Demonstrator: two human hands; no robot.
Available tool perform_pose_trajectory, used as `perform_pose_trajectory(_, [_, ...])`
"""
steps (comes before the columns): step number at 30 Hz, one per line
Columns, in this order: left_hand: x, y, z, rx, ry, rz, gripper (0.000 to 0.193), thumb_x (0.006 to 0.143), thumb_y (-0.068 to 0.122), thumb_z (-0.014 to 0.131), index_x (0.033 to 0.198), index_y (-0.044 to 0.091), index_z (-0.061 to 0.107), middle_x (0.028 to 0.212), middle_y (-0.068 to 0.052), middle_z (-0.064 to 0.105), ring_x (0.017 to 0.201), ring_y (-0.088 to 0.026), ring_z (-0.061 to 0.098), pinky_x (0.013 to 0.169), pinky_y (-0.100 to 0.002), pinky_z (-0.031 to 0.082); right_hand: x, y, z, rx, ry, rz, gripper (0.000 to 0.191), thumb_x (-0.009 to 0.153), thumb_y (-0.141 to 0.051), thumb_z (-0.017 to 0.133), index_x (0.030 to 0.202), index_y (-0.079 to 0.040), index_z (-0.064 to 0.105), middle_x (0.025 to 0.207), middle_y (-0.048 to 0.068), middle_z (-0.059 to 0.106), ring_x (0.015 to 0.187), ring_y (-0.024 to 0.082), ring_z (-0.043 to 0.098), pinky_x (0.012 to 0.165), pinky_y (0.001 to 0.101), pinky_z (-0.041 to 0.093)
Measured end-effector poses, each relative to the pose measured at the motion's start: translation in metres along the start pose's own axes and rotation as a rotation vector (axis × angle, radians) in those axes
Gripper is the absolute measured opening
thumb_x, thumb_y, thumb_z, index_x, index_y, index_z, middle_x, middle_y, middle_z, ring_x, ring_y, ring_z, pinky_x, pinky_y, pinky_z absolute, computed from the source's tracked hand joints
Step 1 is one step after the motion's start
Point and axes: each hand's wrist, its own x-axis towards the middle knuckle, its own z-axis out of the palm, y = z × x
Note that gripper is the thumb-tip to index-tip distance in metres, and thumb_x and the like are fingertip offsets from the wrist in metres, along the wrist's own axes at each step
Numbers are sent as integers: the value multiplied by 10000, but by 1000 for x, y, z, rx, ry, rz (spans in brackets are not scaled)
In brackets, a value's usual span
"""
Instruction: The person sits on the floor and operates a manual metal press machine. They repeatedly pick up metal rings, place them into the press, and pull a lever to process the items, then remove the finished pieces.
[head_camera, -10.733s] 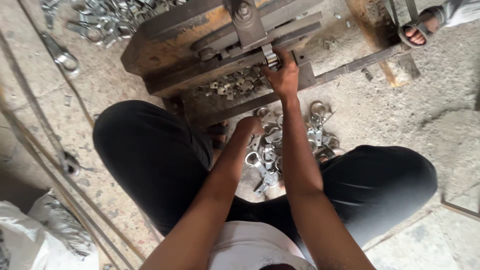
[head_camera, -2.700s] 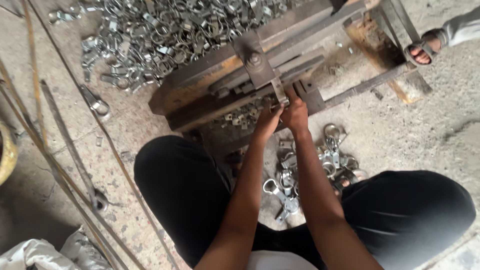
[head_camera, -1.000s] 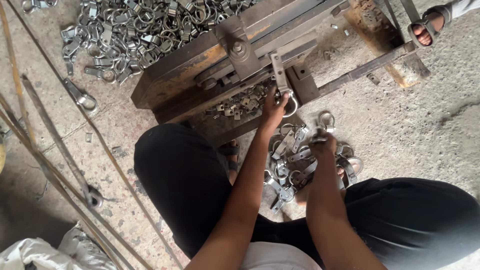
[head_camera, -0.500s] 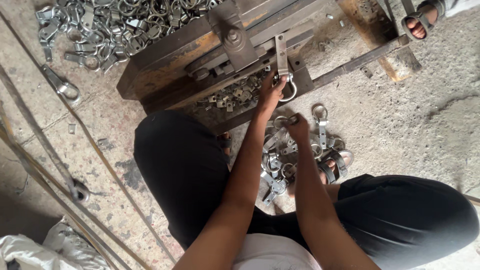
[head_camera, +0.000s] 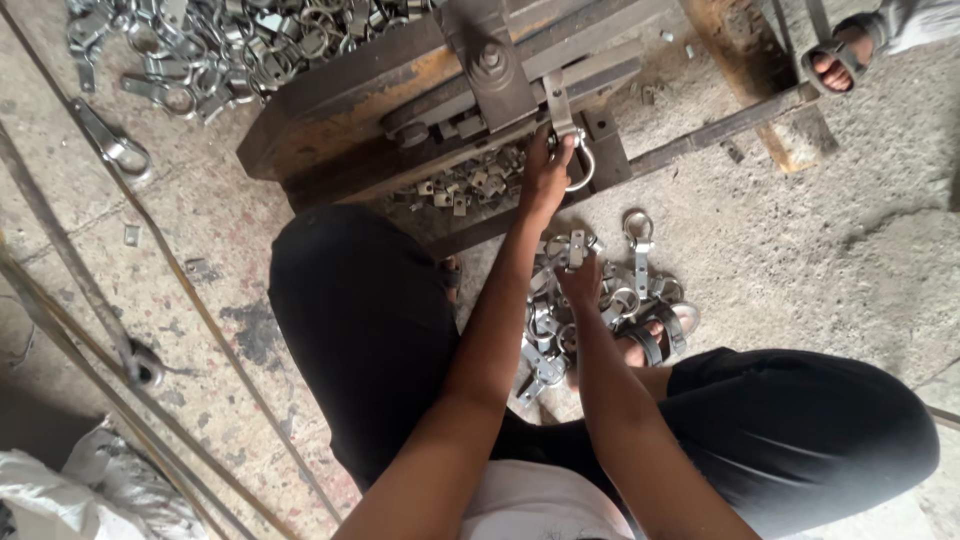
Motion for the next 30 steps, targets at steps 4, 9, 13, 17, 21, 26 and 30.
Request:
perform_pose_trajectory(4, [1,6,-4,-5,69,44,724,972,617,547,1442,68,495,1161,-125,679,759,-148,656,608,-310,577,4,1,-1,50,-67,79,803,665,-301,863,1372,-77,553,1193,198,713,1133,386,675,981,493,525])
perform_pose_trajectory(9, [2,10,-15,7,166,110,821,909,651,586,1463,54,477,1055,-136,690,660,-175,597,550,-333,523,-4,-16,-8,23,37,-95,788,665,-299,939,1268,40,561,1162,267,642,1078,454,621,904,545,504])
perform_pose_trajectory(13, [-3,7,-25,-186,81,83,710,969,567,597,1425,28,519,1003,-92,650,727,-139,611,554,-305,553,-12,-16,-2,122,-108,62,693,670,-353,931,1138,36,600,978,181,691,930,394,685,886,540,541])
perform_pose_trajectory(17, [1,6,-21,-145,158,8,676,991,447,692,1530,83,510,846,-135,518,668,-192,454,504,-305,384,-1,1,6,149,-147,-6,439,824,-377,811,1029,-38,622,862,122,641,788,301,638,742,479,514])
perform_pose_trajectory(21, [8,16,-16,-54,182,354,465,1035,439,701,1283,50,645,1036,-47,742,878,-116,680,716,-272,531,17,-10,-3,625,-276,90,297,977,-400,691,919,-113,644,745,64,591,646,209,592,597,419,487])
perform_pose_trajectory(26, [1,32,-19,-219,109,111,446,1008,414,609,1295,74,586,912,-31,604,683,-140,540,562,-310,474,33,-43,-36,1053,220,437,246,922,-235,722,973,-21,612,797,72,619,663,182,566,572,371,477])
perform_pose_trajectory(30, [-5,25,-24,-190,154,110,407,998,405,596,1281,114,561,940,27,634,764,-85,624,609,-275,549,44,-70,-66,1063,553,27,336,841,-16,711,1121,31,531,888,77,583,721,174,563,624,363,530])
